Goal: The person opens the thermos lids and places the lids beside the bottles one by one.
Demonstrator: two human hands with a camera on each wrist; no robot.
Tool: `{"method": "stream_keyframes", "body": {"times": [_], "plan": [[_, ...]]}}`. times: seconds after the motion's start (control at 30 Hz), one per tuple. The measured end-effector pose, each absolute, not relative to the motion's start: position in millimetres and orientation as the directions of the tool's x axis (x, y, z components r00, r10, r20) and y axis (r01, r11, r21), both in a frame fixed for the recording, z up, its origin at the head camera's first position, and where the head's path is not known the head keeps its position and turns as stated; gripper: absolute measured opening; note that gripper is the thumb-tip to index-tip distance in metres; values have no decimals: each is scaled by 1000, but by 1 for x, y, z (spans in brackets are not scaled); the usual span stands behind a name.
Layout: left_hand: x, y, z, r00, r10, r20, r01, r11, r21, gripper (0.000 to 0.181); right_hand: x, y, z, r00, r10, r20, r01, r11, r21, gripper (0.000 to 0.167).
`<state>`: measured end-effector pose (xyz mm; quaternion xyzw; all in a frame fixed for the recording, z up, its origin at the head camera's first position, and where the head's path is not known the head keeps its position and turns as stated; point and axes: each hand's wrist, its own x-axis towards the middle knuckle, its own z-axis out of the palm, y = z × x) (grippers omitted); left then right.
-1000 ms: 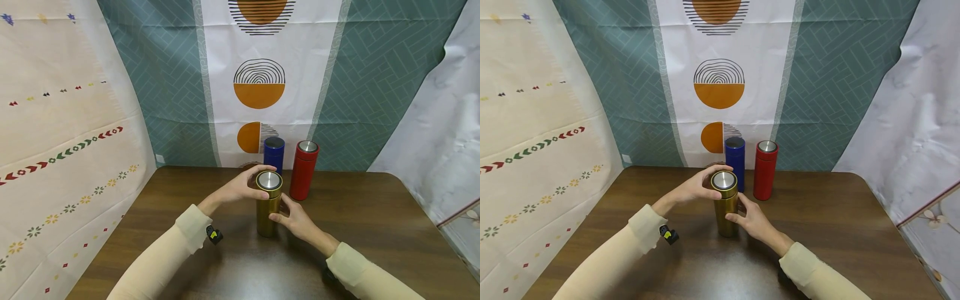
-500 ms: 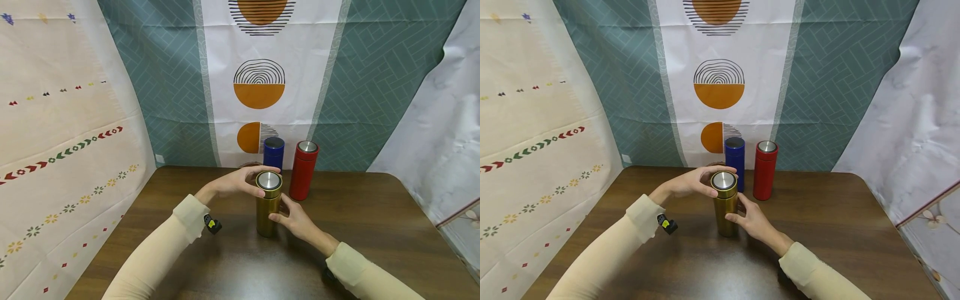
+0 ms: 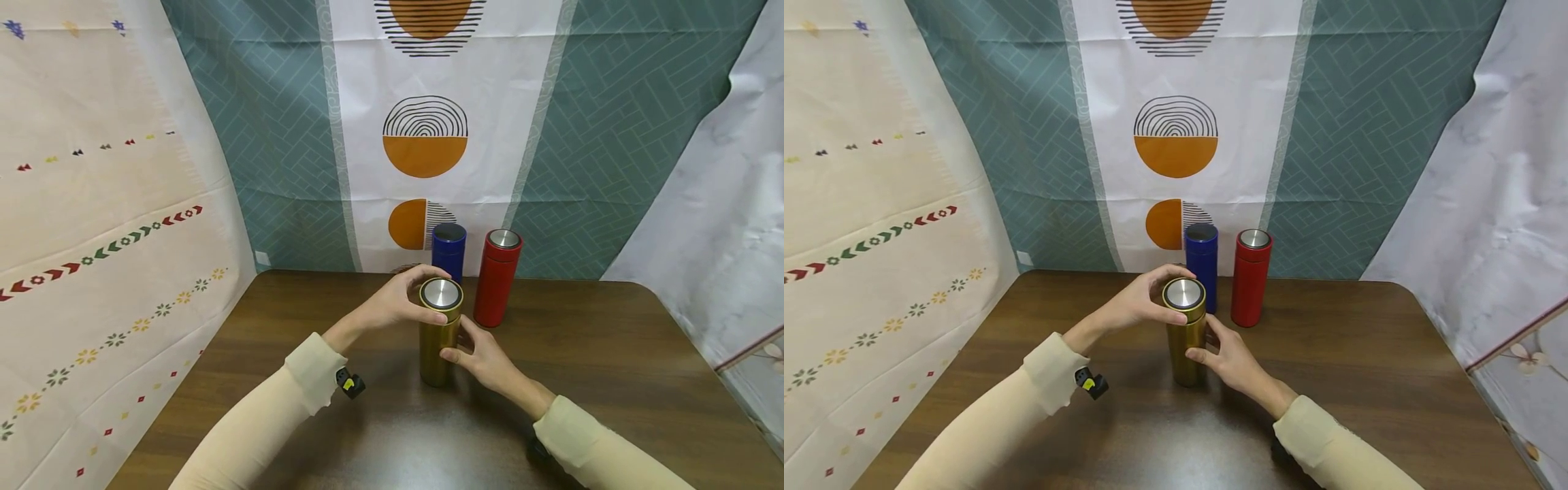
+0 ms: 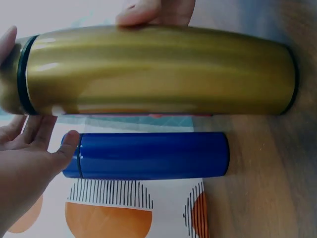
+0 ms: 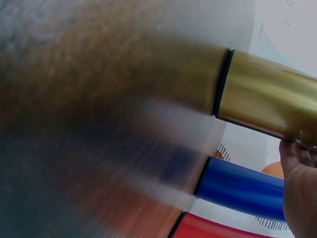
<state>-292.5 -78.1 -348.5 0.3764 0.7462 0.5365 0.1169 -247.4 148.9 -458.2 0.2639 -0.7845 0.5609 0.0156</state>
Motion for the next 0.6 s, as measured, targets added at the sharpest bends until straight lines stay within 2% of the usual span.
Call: {"method": "stream_keyframes", "body": {"times": [0.37,0.6], "plan": [[-287,-72,-352,-739,624,255,427,140,894,66,-249,150,-459,-863,-394,317,-427,229,-875,65],[-280,-66,-354,-781,561,275,420,147,895,69,-249,150,-459,-857,-395,331,-439,222,-871,61]]}}
